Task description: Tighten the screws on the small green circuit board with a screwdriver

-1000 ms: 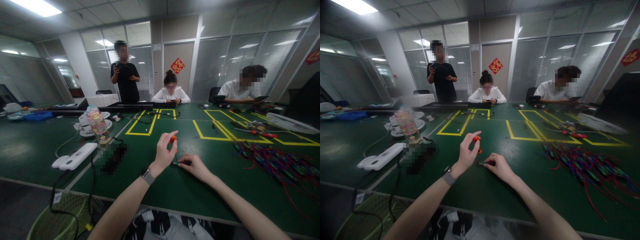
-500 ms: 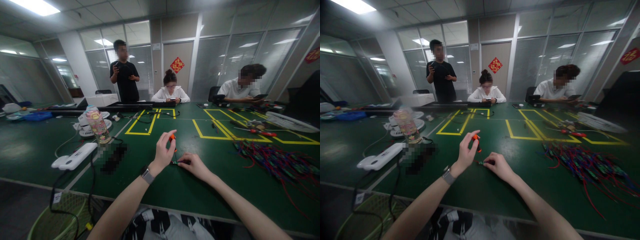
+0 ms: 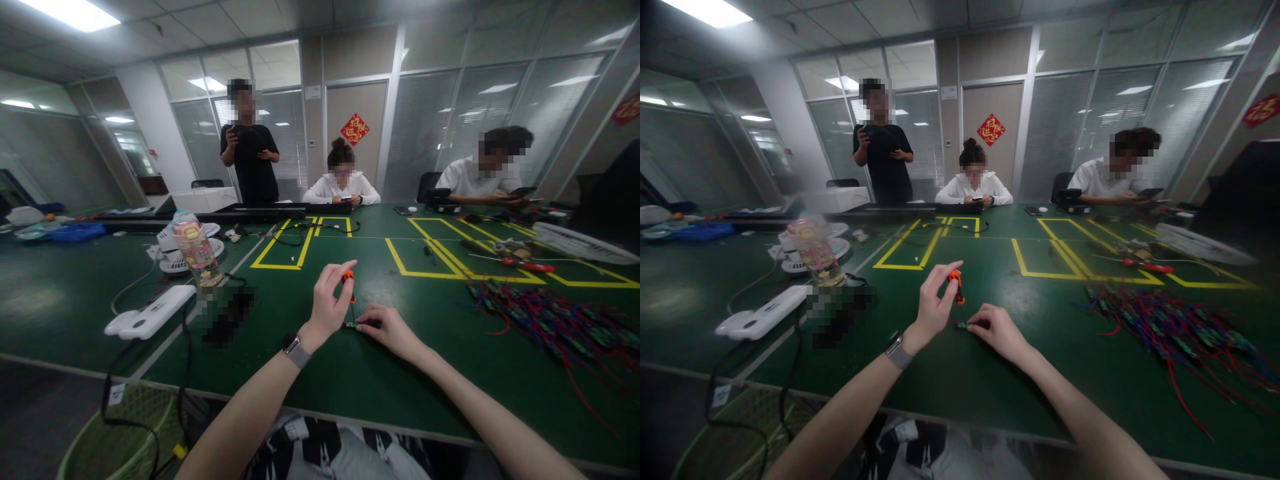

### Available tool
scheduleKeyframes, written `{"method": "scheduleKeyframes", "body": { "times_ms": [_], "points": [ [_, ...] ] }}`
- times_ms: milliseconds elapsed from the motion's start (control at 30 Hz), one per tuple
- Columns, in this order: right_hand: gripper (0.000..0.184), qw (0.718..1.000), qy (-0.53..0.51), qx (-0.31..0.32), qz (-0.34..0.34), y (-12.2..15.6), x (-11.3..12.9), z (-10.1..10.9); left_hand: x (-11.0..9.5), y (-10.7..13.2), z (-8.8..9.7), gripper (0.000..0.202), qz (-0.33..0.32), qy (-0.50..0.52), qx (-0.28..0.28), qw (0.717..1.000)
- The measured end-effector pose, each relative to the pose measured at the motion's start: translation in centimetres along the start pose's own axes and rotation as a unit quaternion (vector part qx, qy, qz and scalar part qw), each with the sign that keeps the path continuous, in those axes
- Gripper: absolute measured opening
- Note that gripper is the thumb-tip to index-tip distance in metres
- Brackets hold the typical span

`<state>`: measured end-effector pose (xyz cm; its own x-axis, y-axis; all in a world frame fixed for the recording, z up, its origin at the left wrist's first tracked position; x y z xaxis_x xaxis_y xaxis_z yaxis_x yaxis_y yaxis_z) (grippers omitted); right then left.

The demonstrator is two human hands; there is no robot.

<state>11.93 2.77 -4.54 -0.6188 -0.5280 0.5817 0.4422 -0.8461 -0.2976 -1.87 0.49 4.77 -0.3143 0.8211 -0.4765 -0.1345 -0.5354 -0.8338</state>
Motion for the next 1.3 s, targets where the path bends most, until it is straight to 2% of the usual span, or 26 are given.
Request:
{"method": "scheduleKeyframes", "body": {
  "times_ms": [267, 400, 700, 900, 1033, 1167, 1300],
  "points": [
    [0.011, 1.0, 0.006, -0.003, -0.005, 0.0, 0.2, 0.1, -0.1, 0.0, 0.3, 0.023, -0.019, -0.034, -0.044, 0.998],
    [0.011, 1.0, 0.01, -0.002, -0.01, -0.1, 0.2, 0.1, 0.2, 0.2, 0.5, 0.021, -0.009, -0.054, -0.062, 0.997],
    [0.011, 1.0, 0.0, -0.003, -0.004, 0.0, -0.1, -0.1, 0.2, 0.1, 0.0, 0.032, 0.002, -0.014, -0.018, 1.0],
    [0.011, 1.0, 0.01, -0.003, -0.002, 0.0, 0.0, 0.0, 0.0, 0.2, 0.1, 0.02, -0.019, -0.023, -0.042, 0.999],
    [0.012, 1.0, 0.016, -0.001, -0.007, 0.0, 0.1, 0.0, 0.1, 0.2, 0.2, 0.023, -0.02, -0.031, -0.052, 0.998],
    [0.012, 1.0, 0.012, -0.004, -0.001, 0.0, 0.1, 0.0, 0.2, 0.2, -0.1, 0.023, -0.012, -0.02, -0.023, 0.999],
    [0.012, 1.0, 0.007, -0.006, 0.003, 0.0, 0.0, 0.0, 0.4, 0.3, -0.6, 0.031, 0.004, 0.02, 0.012, 1.0]
  ]
}}
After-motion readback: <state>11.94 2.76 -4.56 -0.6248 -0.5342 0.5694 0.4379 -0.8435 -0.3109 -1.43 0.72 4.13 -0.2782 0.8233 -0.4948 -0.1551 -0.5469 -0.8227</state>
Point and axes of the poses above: each hand's wrist, its own y-axis away from the middle knuckle, its own z-axis out of the back of the hand, x = y × z, the point moved 7 cm from there along -y, towards the middle knuckle, and after that the axes turned 4 degrees about y, right-handed, at the moved point
